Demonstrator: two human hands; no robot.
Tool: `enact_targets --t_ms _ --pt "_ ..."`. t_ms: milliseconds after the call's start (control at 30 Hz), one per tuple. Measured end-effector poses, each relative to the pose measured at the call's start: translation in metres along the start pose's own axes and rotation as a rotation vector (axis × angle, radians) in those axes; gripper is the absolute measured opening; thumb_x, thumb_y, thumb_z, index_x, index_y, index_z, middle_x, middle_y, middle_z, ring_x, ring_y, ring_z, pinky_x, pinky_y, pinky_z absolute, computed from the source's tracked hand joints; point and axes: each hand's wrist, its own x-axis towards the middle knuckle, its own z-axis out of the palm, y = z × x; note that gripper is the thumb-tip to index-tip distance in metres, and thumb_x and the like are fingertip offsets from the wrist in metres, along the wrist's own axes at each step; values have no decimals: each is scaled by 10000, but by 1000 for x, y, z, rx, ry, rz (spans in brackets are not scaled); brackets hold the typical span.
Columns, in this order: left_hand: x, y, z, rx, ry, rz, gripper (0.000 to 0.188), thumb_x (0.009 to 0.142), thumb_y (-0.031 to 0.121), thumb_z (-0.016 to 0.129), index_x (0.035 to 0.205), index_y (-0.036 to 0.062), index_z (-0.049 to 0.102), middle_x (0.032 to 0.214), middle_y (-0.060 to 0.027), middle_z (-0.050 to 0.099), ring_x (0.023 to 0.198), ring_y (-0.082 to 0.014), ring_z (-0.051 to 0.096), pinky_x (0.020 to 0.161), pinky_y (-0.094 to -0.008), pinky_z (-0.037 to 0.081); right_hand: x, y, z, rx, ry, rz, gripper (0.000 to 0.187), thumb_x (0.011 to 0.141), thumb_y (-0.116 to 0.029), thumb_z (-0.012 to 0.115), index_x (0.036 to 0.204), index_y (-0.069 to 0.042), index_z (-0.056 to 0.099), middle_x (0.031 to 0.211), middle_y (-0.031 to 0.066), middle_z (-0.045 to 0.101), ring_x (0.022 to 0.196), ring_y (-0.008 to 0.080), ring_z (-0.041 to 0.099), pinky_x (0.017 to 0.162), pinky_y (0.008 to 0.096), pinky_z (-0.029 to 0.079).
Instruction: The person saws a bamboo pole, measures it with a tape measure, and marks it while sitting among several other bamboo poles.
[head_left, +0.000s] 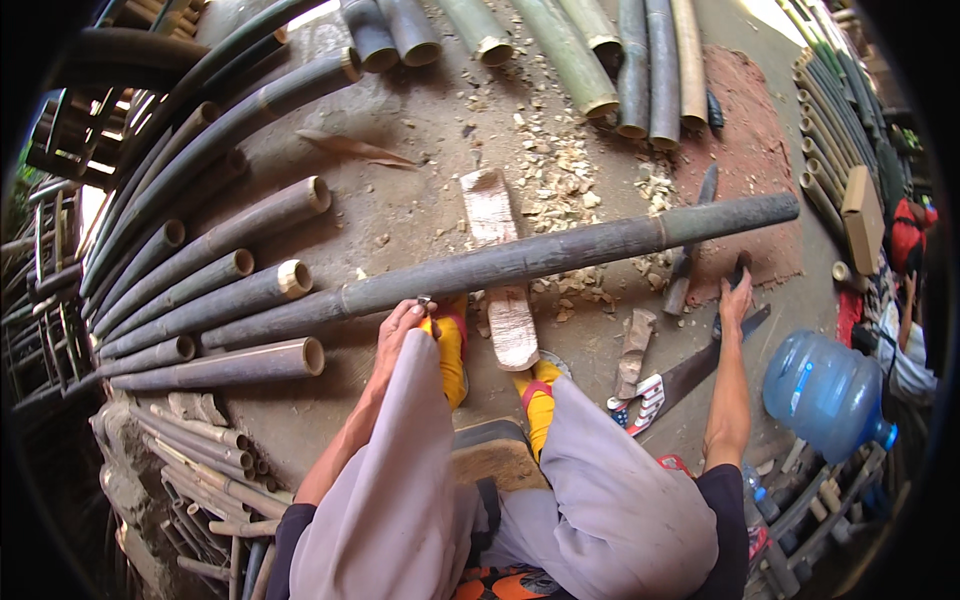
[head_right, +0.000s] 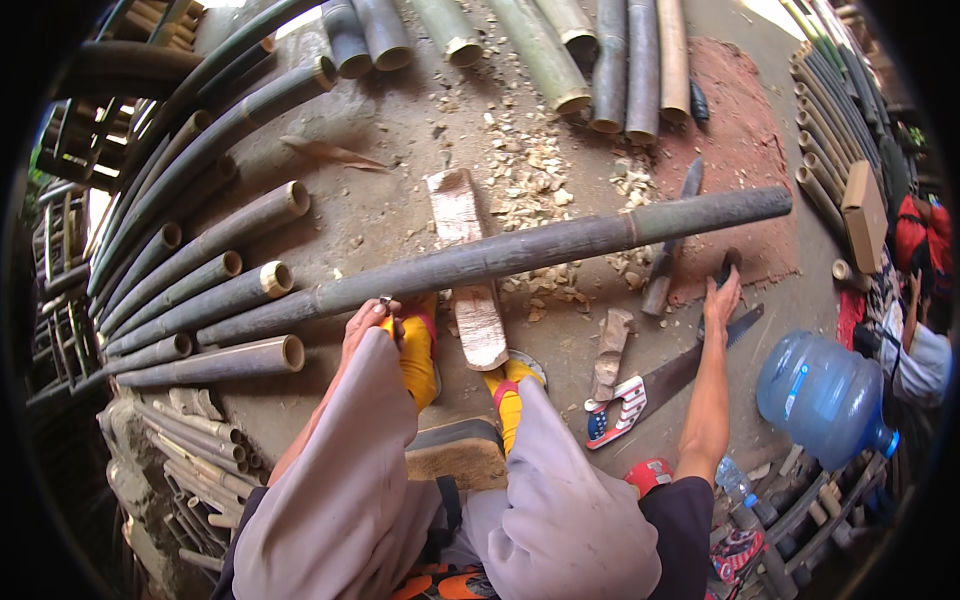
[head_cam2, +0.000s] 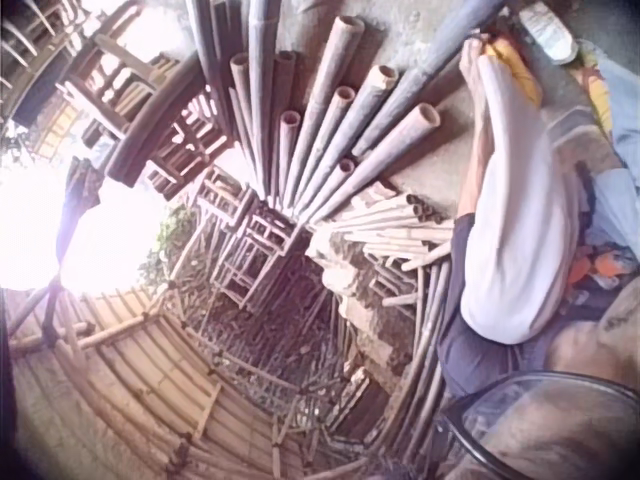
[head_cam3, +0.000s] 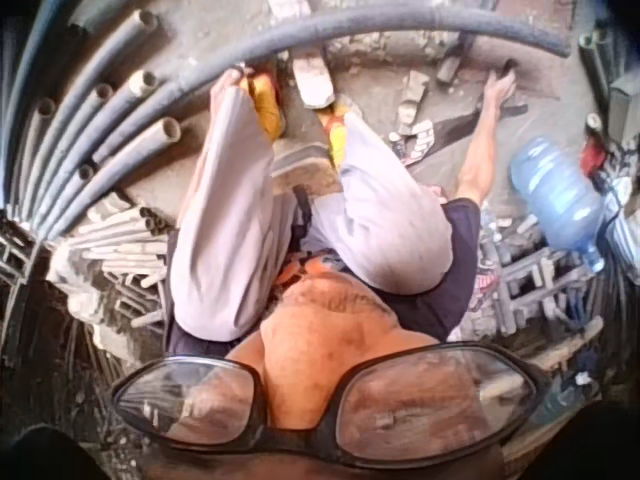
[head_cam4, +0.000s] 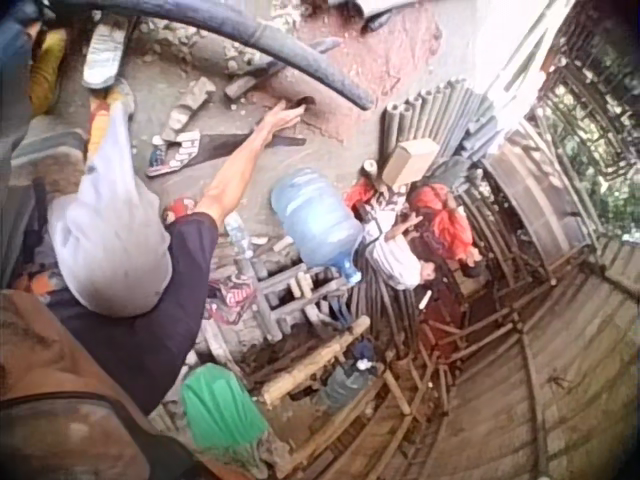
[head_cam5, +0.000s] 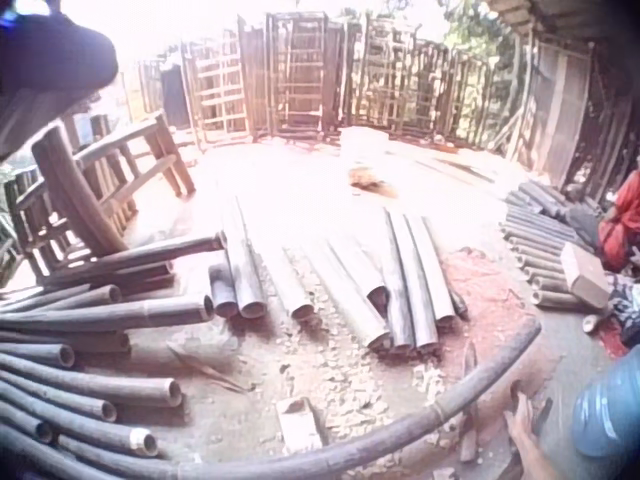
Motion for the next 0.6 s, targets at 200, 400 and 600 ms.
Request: enact_targets --t_ms 200,400,600 --pt "0 7 13 -5 26 240 123 975 163 529 965 43 507 902 -117 664 775 -183 675 667 -290 559 -37 -77 -9 170 279 66 363 882 -157 594 1223 -33 567 1120 199 585 950 323 586 829 441 479" --pt "19 18 57 -242 -114 230 139 981 163 515 1010 27 499 1029 -103 643 931 -171 650 765 -302 570 -176 -309 -53 818 -684 -320 622 721 -54 665 1318 -69 493 1249 123 488 1055 217 543 878 346 499" --pt "24 13 60 -229 1 321 175 934 169 604 1010 16 565 924 -40 618 805 -76 598 652 -220 517 -214 -417 -36 972 -506 -516 567 727 -26 667 1267 14 497 1187 178 565 1111 309 556 976 378 421"
